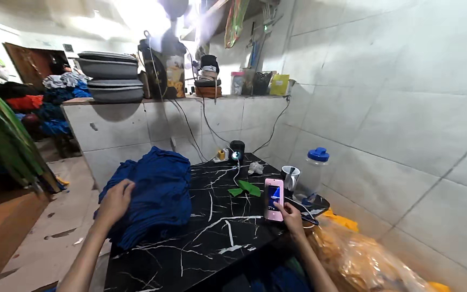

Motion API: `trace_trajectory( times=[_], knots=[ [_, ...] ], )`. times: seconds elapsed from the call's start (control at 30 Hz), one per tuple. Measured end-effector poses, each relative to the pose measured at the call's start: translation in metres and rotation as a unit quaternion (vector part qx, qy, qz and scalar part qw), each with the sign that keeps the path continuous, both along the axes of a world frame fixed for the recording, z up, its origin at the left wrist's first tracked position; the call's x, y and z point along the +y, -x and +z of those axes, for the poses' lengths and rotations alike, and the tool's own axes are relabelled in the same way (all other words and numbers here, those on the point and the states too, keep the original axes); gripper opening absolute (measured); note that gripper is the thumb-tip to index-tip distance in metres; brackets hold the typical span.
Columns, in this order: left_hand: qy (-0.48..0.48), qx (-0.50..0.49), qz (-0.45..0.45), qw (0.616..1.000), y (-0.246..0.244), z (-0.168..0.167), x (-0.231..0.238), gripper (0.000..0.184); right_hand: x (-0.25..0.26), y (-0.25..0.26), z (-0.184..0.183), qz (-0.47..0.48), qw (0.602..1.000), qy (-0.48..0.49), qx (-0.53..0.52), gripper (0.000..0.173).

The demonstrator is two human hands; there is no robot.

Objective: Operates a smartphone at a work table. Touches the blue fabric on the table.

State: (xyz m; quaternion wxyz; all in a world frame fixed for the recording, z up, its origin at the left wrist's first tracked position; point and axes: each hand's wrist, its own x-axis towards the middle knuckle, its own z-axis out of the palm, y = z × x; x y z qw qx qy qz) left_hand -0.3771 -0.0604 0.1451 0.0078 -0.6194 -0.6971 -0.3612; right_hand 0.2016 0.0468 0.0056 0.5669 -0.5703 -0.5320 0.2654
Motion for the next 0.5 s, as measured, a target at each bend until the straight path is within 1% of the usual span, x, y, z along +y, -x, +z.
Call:
trace_trajectory(
  times=[0.07, 0.1, 0.13, 0.2, 0.23, 0.27, 0.3, 0.33, 0.37, 0.4, 0.43, 0.47, 0.5],
  knots=[
    [-0.059, -0.081, 0.023, 0.995, -0.006, 0.020, -0.009, 0.039, -0.006, -0.003, 0.002, -0.002, 1.000, -0.004, 0.020, 0.034],
    [-0.100, -0.101, 0.039, 0.989, -0.009, 0.031, -0.017, 0.041, -0.013, -0.005, 0.003, -0.007, 1.000, -0.016, 0.023, 0.039],
    [-0.138, -0.099, 0.052, 0.984, -0.010, 0.042, -0.026, 0.042, -0.021, -0.005, 0.005, -0.023, 0.999, -0.039, 0.008, 0.043],
    [-0.184, -0.037, 0.059, 0.981, -0.013, 0.062, -0.044, 0.038, -0.053, 0.001, 0.018, -0.082, 0.990, -0.103, -0.059, 0.051],
    [-0.184, 0.013, 0.050, 0.982, -0.017, 0.071, -0.054, 0.034, -0.076, 0.013, 0.029, -0.096, 0.983, -0.138, -0.079, 0.051],
    [-0.178, 0.066, 0.036, 0.981, -0.024, 0.076, -0.063, 0.030, -0.101, 0.035, 0.043, -0.074, 0.980, -0.166, -0.076, 0.045],
    [-0.168, 0.117, 0.018, 0.979, -0.033, 0.077, -0.069, 0.028, -0.130, 0.064, 0.056, -0.005, 0.984, -0.172, -0.051, 0.036],
    [-0.152, 0.169, -0.004, 0.974, -0.046, 0.071, -0.075, 0.025, -0.157, 0.098, 0.065, 0.104, 0.981, -0.164, -0.004, 0.026],
    [-0.120, 0.201, -0.025, 0.972, -0.065, 0.060, -0.083, 0.028, -0.180, 0.135, 0.070, 0.245, 0.958, -0.137, 0.060, 0.019],
    [-0.090, 0.212, -0.043, 0.972, -0.091, 0.047, -0.097, 0.035, -0.199, 0.171, 0.072, 0.384, 0.909, -0.098, 0.130, 0.020],
    [-0.074, 0.216, -0.056, 0.972, -0.119, 0.035, -0.117, 0.039, -0.213, 0.205, 0.071, 0.488, 0.846, -0.057, 0.206, 0.025],
    [-0.074, 0.213, -0.062, 0.972, -0.148, 0.024, -0.141, 0.037, -0.224, 0.234, 0.069, 0.538, 0.794, -0.011, 0.283, 0.029],
    [-0.073, 0.193, -0.074, 0.976, -0.174, 0.015, -0.167, 0.035, -0.237, 0.255, 0.070, 0.523, 0.772, 0.057, 0.357, 0.028]
  ],
)
